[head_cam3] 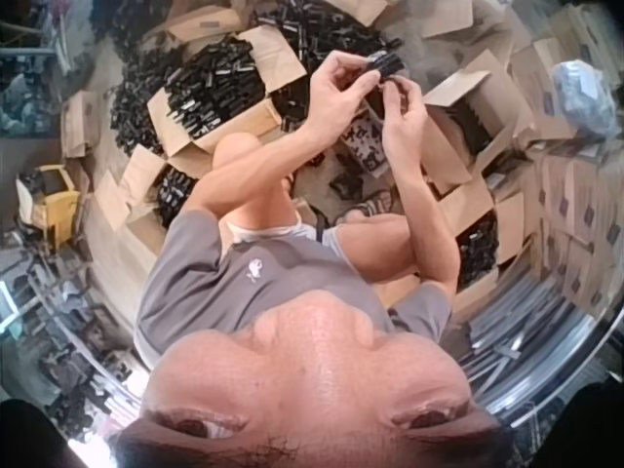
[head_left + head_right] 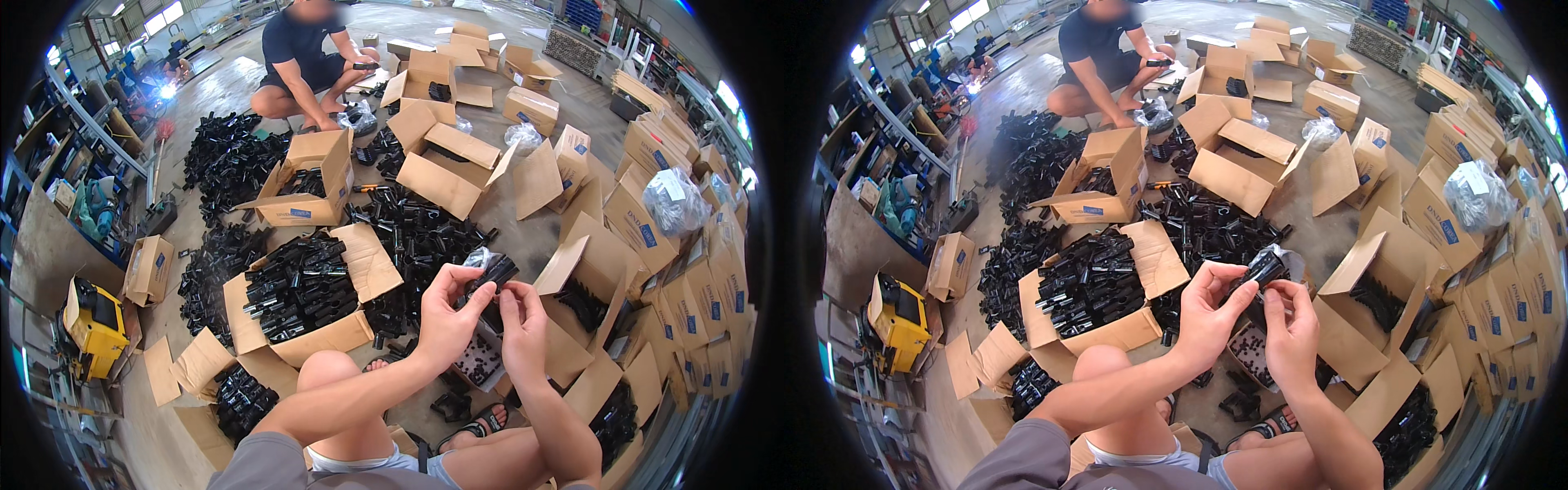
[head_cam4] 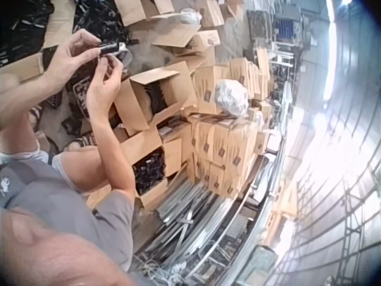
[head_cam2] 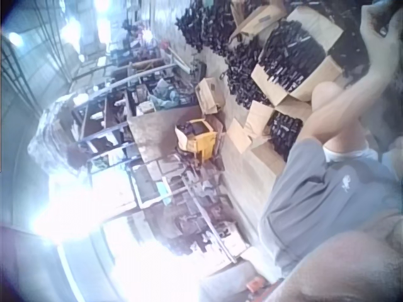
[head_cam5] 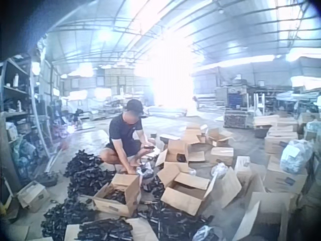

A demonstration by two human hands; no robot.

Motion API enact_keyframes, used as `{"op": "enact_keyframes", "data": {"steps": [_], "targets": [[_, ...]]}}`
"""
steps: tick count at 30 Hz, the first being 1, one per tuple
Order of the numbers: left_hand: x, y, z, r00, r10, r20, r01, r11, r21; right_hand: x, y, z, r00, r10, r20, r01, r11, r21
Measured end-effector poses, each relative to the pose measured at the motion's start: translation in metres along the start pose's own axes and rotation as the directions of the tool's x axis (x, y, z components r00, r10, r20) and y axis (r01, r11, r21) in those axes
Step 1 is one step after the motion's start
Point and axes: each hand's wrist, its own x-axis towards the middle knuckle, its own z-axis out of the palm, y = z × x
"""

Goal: The person picks up black plastic T-shaped and L-shaped pipe connectors from a pile, rotates them by hand, and places them into cardboard boxes or a plastic bag.

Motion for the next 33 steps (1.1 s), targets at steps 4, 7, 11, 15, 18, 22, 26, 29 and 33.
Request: {"op": "enact_keyframes", "data": {"steps": [4, 7, 11, 15, 18, 22, 26, 29, 33], "targets": [[0.005, 0.008, -0.002, 1.0, -0.003, -0.017, 0.003, 1.0, -0.02, -0.003, 0.001, -0.009, 0.964, 0.106, 0.245, -0.136, 0.985, 0.107], [0.009, 0.012, -0.007, 0.993, -0.104, 0.046, 0.104, 0.995, 0.003, -0.003, 0.0, -0.015, 0.956, 0.142, 0.255, -0.14, 0.99, -0.025], [0.025, 0.029, -0.023, 0.926, -0.28, 0.254, 0.255, 0.958, 0.128, -0.007, -0.002, -0.024, 0.96, 0.142, 0.242, -0.136, 0.99, -0.044], [0.04, 0.037, -0.039, 0.793, -0.442, 0.42, 0.343, 0.893, 0.292, -0.011, -0.006, -0.033, 0.937, 0.193, 0.291, -0.135, 0.969, -0.207], [0.041, 0.026, -0.045, 0.784, -0.4, 0.475, 0.311, 0.915, 0.257, -0.013, -0.009, -0.037, 0.924, 0.225, 0.309, -0.154, 0.959, -0.237], [0.037, 0.026, -0.045, 0.802, -0.381, 0.46, 0.316, 0.924, 0.214, -0.019, -0.012, -0.039, 0.944, 0.197, 0.266, -0.165, 0.976, -0.139], [0.034, 0.028, -0.043, 0.81, -0.391, 0.438, 0.332, 0.92, 0.206, -0.022, -0.012, -0.039, 0.954, 0.159, 0.254, -0.13, 0.983, -0.128], [0.033, 0.024, -0.045, 0.795, -0.38, 0.473, 0.295, 0.923, 0.246, -0.021, -0.003, -0.041, 0.951, 0.147, 0.271, -0.1, 0.978, -0.181], [0.034, 0.02, -0.049, 0.754, -0.392, 0.528, 0.277, 0.918, 0.286, -0.021, -0.001, -0.044, 0.937, 0.163, 0.31, -0.091, 0.968, -0.234]]}}
